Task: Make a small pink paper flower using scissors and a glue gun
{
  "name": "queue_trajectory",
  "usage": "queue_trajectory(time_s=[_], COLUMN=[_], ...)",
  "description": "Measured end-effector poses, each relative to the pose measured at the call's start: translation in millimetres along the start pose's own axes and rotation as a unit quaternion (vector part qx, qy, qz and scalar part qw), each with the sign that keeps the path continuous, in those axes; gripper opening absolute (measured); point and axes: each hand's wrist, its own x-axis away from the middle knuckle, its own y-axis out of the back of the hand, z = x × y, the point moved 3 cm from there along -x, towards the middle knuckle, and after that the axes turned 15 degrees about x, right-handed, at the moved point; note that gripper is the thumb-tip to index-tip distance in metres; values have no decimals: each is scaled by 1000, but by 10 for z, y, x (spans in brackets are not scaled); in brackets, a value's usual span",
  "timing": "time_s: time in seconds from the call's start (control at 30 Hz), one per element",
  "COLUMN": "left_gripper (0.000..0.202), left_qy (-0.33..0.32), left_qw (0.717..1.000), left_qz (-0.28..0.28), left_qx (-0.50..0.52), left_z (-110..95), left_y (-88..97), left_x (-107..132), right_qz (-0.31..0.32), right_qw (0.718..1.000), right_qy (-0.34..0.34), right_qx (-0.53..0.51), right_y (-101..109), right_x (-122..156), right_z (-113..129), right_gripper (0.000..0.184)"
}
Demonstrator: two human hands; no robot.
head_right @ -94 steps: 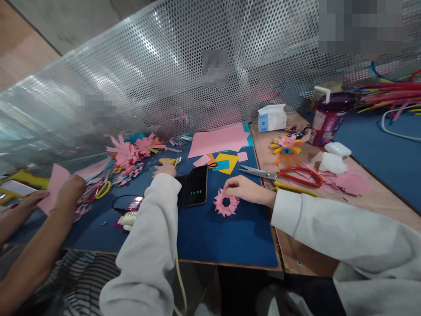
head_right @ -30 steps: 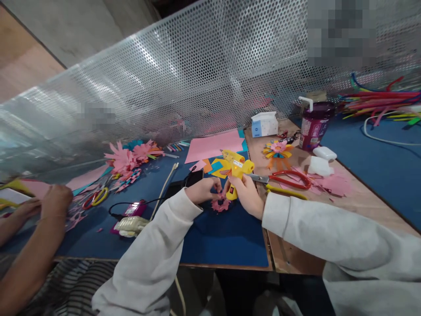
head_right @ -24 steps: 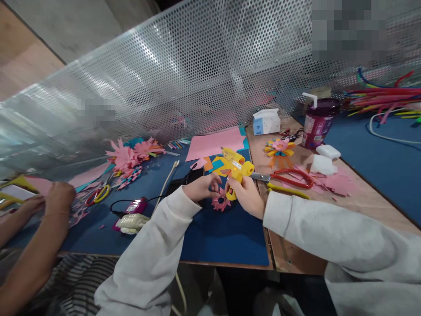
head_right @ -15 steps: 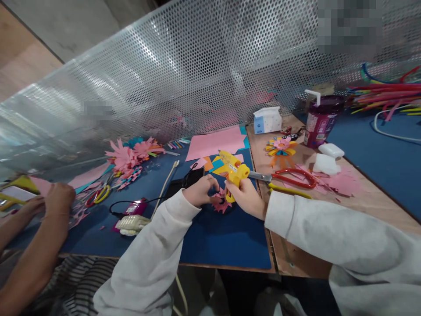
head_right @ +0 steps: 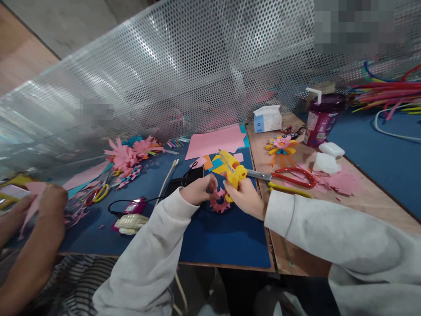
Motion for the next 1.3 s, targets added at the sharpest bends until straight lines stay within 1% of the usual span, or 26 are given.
queue_trajectory(time_s=[0.1,0.23,0.43,0.57,0.63,0.67,0.73,0.83,0.9,0.97,1.07,1.17,1.3], left_gripper=[33,34,37,33,31,30,30,36,44,44,31,26,21], left_qy=[2,-1,-3,-8,-14,-19,-38,-74,-91,-107,-121,-142,-195], left_qw=[999,998,993,989,986,983,973,941,921,911,910,910,907], left_qz=[-13,-29,-44,-56,-70,-85,-135,-228,-268,-290,-309,-325,-344], left_qx=[31,63,110,140,152,159,182,238,268,272,251,216,147], left_z=[1,-5,-5,23,34,37,40,53,79,110,156,176,149], left_y=[8,29,56,70,89,106,159,270,343,407,481,528,564], left_x=[9,7,6,-2,-14,-21,-37,-56,-69,-79,-86,-77,-46], right_qz=[0,0,-8,-13,-14,-15,-22,-23,-10,9,24,26,21], right_qw=[1000,1000,1000,999,998,997,995,989,986,983,982,988,994], right_qy=[3,1,-5,3,6,7,8,10,12,15,8,-13,-43], right_qx=[-1,0,-8,-37,-59,-72,-100,-144,-169,-185,-185,-154,-95], right_y=[-3,2,14,35,50,56,65,49,21,-3,-4,17,23], right_x=[-5,-10,-6,1,-2,-6,-12,-14,-6,6,24,32,31], right_z=[-6,-5,19,81,118,131,139,106,72,53,77,133,166], right_gripper=[24,28,27,21,21,21,22,24,25,25,23,22,21])
